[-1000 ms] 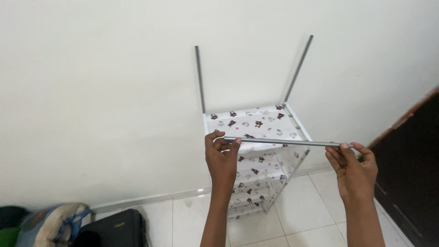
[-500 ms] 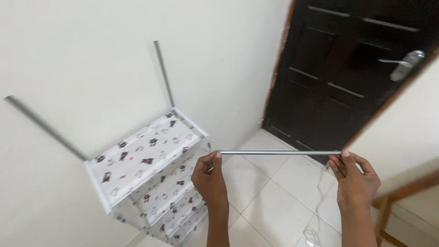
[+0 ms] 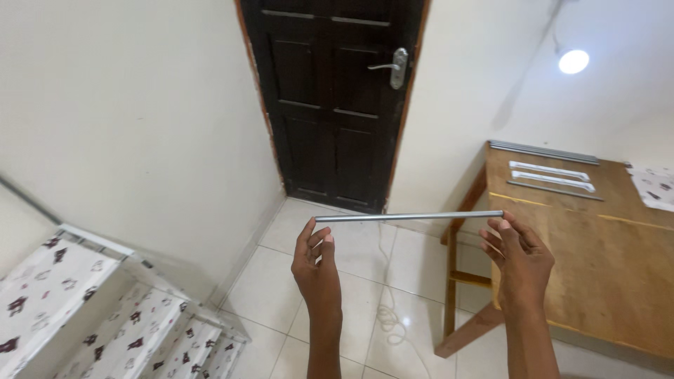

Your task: The person disassembles a small white shelving unit with bear-patterned fabric shelves. They remove the top shelf, then systematically detach the metal rods and plastic corner pieces, placing the components on a nearby wooden table.

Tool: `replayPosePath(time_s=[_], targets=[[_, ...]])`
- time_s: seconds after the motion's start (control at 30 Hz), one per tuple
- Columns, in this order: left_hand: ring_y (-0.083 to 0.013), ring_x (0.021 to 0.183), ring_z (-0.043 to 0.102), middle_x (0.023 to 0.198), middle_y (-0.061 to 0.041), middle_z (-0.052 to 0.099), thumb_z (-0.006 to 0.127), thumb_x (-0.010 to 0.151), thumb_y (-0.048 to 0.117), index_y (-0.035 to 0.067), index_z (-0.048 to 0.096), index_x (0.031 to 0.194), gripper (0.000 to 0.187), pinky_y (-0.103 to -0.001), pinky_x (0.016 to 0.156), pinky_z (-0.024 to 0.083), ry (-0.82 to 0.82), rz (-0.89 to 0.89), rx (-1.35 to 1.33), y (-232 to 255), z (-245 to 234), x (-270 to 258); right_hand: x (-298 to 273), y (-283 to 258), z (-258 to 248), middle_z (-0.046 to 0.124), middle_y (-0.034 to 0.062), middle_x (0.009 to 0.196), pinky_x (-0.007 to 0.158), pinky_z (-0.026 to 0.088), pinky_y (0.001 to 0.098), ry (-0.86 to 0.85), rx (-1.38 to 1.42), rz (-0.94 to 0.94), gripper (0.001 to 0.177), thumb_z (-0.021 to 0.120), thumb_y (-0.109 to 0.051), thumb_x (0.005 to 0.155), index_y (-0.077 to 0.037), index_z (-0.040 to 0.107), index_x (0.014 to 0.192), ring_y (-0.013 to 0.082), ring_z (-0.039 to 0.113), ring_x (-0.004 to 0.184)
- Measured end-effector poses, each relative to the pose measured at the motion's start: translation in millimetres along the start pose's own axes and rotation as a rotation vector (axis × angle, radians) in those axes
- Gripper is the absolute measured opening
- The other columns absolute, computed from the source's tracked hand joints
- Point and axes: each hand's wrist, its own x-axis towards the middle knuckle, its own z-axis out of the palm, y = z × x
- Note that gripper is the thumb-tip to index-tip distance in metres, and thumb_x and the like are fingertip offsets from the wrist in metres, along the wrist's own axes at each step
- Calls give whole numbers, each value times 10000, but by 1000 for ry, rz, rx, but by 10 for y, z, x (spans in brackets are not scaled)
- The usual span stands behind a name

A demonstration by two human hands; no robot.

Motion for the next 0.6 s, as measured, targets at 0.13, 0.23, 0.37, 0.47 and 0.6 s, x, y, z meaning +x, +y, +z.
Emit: replayPosePath(time_s=[0.13, 0.23, 0.37, 0.47, 0.6], targets=[[-145, 1005, 665, 1178, -46, 729, 580, 953, 98, 129, 604, 1403, 452, -303, 809, 518, -106, -34, 35, -111, 586, -349, 224, -172, -615, 687, 167, 1203, 820, 600, 366, -17, -50, 15, 520, 629, -212, 999, -38, 517, 1476, 260, 719, 1013], [-133, 994, 658, 1193, -49, 719, 576, 955, 98, 137, 593, 1418, 465, -290, 819, 525, -186, -48, 37, -201, 978, -574, 361, -259, -1018, 683, 173, 1215, 838, 595, 380, -4, -90, 29, 599, 595, -217, 1002, -92, 418, 1561, 259, 707, 1033], [-124, 975, 636, 1207, -43, 707, 594, 944, 104, 154, 560, 1447, 507, -292, 786, 517, -278, -94, 39, -339, 1410, -766, 464, -278, -1482, 683, 175, 1201, 830, 577, 376, 31, -102, 52, 632, 552, -210, 1024, -129, 348, 1617, 242, 693, 1027], [-117, 977, 629, 1210, -34, 703, 604, 937, 109, 161, 552, 1458, 526, -289, 783, 516, -340, -113, 50, -465, 1741, -824, 580, -246, -1758, 685, 166, 1182, 835, 577, 364, 100, -109, 98, 627, 540, -206, 1029, -149, 350, 1624, 232, 699, 1015], [-137, 934, 611, 1208, -31, 701, 614, 908, 97, 170, 562, 1465, 563, -295, 790, 516, -435, -144, 47, -635, 2262, -773, 825, -257, -2049, 696, 153, 1165, 831, 579, 360, 174, -115, 121, 636, 522, -195, 1031, -166, 313, 1631, 224, 705, 1000]])
